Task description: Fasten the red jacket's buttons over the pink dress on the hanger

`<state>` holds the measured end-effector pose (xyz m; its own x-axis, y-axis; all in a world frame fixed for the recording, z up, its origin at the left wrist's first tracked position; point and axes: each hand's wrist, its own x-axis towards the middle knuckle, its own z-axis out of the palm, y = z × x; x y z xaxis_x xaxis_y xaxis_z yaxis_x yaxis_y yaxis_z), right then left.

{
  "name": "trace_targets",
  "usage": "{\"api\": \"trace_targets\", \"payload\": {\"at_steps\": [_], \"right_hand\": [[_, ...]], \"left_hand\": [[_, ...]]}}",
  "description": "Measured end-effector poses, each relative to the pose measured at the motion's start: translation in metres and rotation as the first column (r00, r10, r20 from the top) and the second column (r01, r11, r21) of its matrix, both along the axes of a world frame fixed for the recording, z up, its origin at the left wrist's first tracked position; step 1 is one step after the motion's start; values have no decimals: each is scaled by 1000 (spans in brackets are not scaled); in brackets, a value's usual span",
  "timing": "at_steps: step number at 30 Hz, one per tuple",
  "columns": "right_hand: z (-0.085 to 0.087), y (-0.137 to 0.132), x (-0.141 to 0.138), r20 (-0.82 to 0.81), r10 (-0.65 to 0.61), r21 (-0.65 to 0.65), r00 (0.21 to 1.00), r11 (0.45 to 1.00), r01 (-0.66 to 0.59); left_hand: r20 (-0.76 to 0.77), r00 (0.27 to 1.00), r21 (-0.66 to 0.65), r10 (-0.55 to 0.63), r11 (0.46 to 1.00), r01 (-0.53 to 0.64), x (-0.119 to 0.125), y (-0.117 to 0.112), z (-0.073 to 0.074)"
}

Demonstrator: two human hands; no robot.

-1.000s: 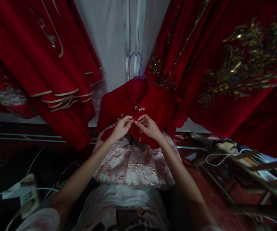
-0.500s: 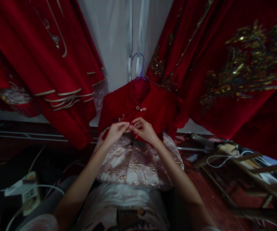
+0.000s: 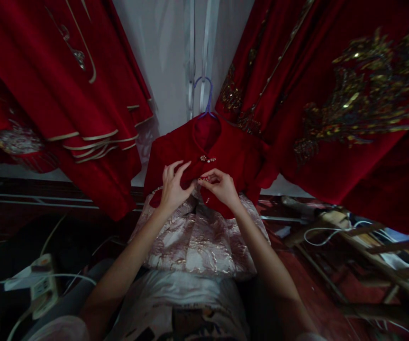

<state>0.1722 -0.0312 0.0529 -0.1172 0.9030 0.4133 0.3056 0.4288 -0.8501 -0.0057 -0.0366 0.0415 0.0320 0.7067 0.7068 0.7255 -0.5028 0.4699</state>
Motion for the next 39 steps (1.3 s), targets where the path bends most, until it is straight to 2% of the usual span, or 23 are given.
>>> {"api": "trace_targets", "payload": {"at_steps": [2,4,8,13,16,18,22,25,30,35,39], "right_hand": [[2,1,5,-31,-3,-8,1000,1000,3],[4,2,8,-55,4,-25,998,1000,-5],[6,2,10,-94,42,-51,995,998,-47],[6,1,7,-81,61,-47,995,997,-65],[6,0,5,-57,61,-47,997,997,-64],[6,0,5,-43,64,-44,997,997,-66],[4,0,4,-24,66,-25,998,997,-67],[2,1,3,-23,76,-21,997,997,-77],[0,2,2,-7,91,-23,996,996,-91],[1,0,2,17,104,-24,994,994,-104],[3,-1,2,24,89,-28,996,996,-89]], "left_hand": [[-146,987,10,64,998,-63,-8,6,-6],[-212,976,-15,57,998,-62,-18,15,-15],[-132,991,-88,27,995,-39,-32,24,-28],[72,996,-69,-57,996,62,-24,21,-22],[132,991,-88,-18,996,30,-16,24,-19],[105,994,-146,18,989,-2,-13,27,-20],[-19,1000,-235,-25,972,20,-12,30,-25],[-26,1000,-219,-12,976,6,-13,31,-25],[25,997,-148,74,986,-70,-20,40,-20],[103,991,-112,89,991,-77,-26,47,-17],[76,989,-92,127,988,-120,-34,46,-16]]}}
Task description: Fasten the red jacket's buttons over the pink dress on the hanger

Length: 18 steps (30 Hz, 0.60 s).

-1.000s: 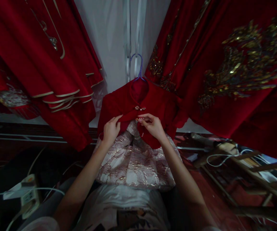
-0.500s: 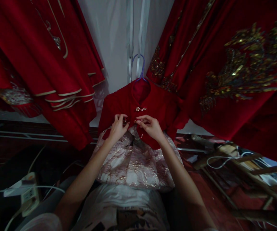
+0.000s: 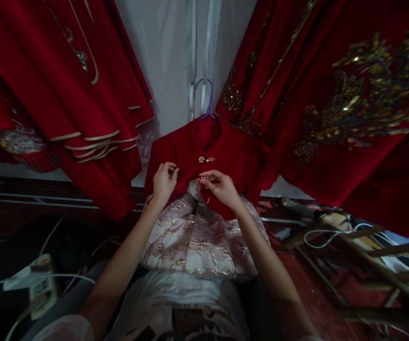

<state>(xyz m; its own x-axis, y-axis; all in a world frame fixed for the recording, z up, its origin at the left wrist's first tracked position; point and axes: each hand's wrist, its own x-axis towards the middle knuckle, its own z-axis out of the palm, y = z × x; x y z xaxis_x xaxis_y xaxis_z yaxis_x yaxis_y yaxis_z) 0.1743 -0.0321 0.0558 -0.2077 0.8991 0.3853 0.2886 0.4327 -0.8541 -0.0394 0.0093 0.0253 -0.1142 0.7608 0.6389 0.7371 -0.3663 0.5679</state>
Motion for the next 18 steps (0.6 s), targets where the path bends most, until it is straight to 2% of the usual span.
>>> {"api": "trace_targets", "payload": {"at_steps": [4,8,12,18], "right_hand": [[0,0,-1,5,5,18,1000,1000,-5],[0,0,-1,9,11,20,1000,1000,-11],[0,0,0,12,21,8,1000,1000,-21],[-2,1,1,11,30,10,999,999,-30]], "left_hand": [[-52,997,-3,-61,998,61,-4,-3,2],[-184,973,-65,-138,990,128,-1,-4,3],[-274,956,-99,-106,992,82,3,-1,3],[-245,969,-79,-40,997,21,3,4,1]]}}
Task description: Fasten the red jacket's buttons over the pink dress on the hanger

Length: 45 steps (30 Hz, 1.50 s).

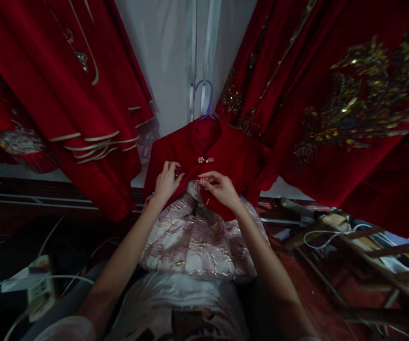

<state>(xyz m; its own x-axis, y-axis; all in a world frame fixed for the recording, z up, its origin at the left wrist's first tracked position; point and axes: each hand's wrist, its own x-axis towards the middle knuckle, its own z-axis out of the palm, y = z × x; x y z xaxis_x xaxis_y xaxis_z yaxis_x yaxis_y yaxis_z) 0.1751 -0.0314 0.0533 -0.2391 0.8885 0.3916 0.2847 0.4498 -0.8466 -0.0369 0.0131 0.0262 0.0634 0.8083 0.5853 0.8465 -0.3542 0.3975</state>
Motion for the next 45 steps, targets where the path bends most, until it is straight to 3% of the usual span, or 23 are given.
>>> {"api": "trace_targets", "payload": {"at_steps": [7,12,17,22,25,29,35,40,45], "right_hand": [[3,-2,0,28,-8,31,1000,999,7],[7,-4,2,32,-14,29,999,999,13],[6,-2,2,29,-11,35,1000,999,10],[6,-3,0,39,-11,26,999,1000,10],[6,-3,0,30,-3,22,1000,1000,2],[5,-2,0,20,14,15,1000,1000,-14],[5,-2,-1,24,27,9,999,1000,-27],[4,-1,0,20,29,13,999,999,-29],[3,-2,1,16,31,0,999,1000,-31]], "left_hand": [[-35,997,-134,-71,989,66,-3,9,-8],[-48,999,-102,-10,995,5,2,6,-14],[22,989,-19,147,989,-146,-2,10,-19],[-16,994,-69,109,992,-110,-8,17,-22],[-34,994,-25,107,994,-108,-7,15,-21],[103,993,27,58,998,-61,-6,12,-21],[241,970,-83,20,997,0,-8,20,-21],[393,919,3,-45,999,48,-12,25,-22],[395,917,125,-57,992,8,-16,14,-20]]}}
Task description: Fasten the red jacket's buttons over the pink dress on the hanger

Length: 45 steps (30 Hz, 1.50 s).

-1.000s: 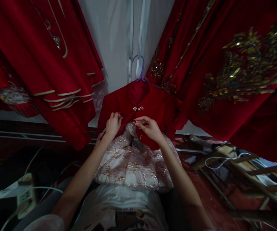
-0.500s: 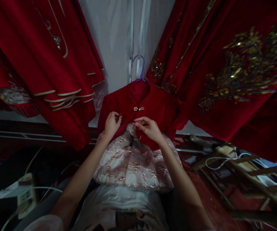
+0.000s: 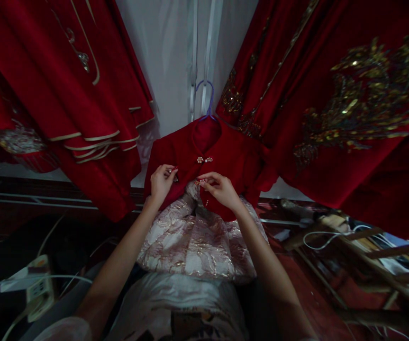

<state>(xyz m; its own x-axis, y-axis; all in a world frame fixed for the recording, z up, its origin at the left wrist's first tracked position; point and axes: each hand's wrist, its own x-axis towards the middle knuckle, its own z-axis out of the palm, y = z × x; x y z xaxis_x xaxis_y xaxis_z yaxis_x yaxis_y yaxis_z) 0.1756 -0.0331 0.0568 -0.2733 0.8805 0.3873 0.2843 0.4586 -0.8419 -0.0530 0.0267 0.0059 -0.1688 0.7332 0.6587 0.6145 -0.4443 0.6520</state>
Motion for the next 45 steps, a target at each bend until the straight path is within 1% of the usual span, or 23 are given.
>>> {"api": "trace_targets", "payload": {"at_steps": [3,6,8,11,13,14,16,19,21,25,29,33,36,39,42,45], "right_hand": [[-2,3,-3,1,-7,-9,1000,1000,7],[-3,10,-12,-5,-35,26,999,999,36],[-2,16,-22,3,-45,65,999,997,45],[0,24,-40,46,-21,135,999,991,14],[1,30,-51,92,-19,181,996,983,2],[0,33,-55,113,-28,199,993,980,5],[-2,38,-61,126,-62,222,990,974,33],[-6,41,-65,65,-104,219,992,972,87],[-8,41,-64,10,-101,188,995,977,97],[-12,41,-63,-88,-66,107,994,991,75],[-14,43,-63,-111,-97,92,989,990,107],[-13,43,-64,-51,-132,114,990,984,137],[-9,39,-65,75,-200,146,977,971,188],[-6,35,-65,195,-270,181,943,955,236],[-5,33,-66,253,-287,192,924,951,242],[-6,32,-65,287,-312,227,906,941,252]], "left_hand": [[65,997,25,-33,999,31,0,-9,0],[210,971,-8,-112,993,116,4,-13,2],[336,923,-41,-189,976,215,7,-14,5],[472,829,-91,-299,919,383,11,-14,11],[522,784,-102,-337,888,449,12,-14,14],[538,771,-98,-341,883,459,12,-14,15],[552,764,-93,-335,885,455,11,-14,15],[549,765,-97,-336,884,458,8,-15,15],[560,752,-91,-347,877,473,8,-16,14],[601,715,-79,-358,863,499,11,-18,11],[614,711,-78,-344,870,488,15,-19,9],[603,717,-95,-351,860,501,14,-18,8],[593,726,-108,-348,859,500,13,-17,7],[564,758,-125,-329,873,472,12,-16,6],[529,789,-141,-313,884,445,12,-16,6],[510,799,-151,-319,881,448,11,-17,7]]}}
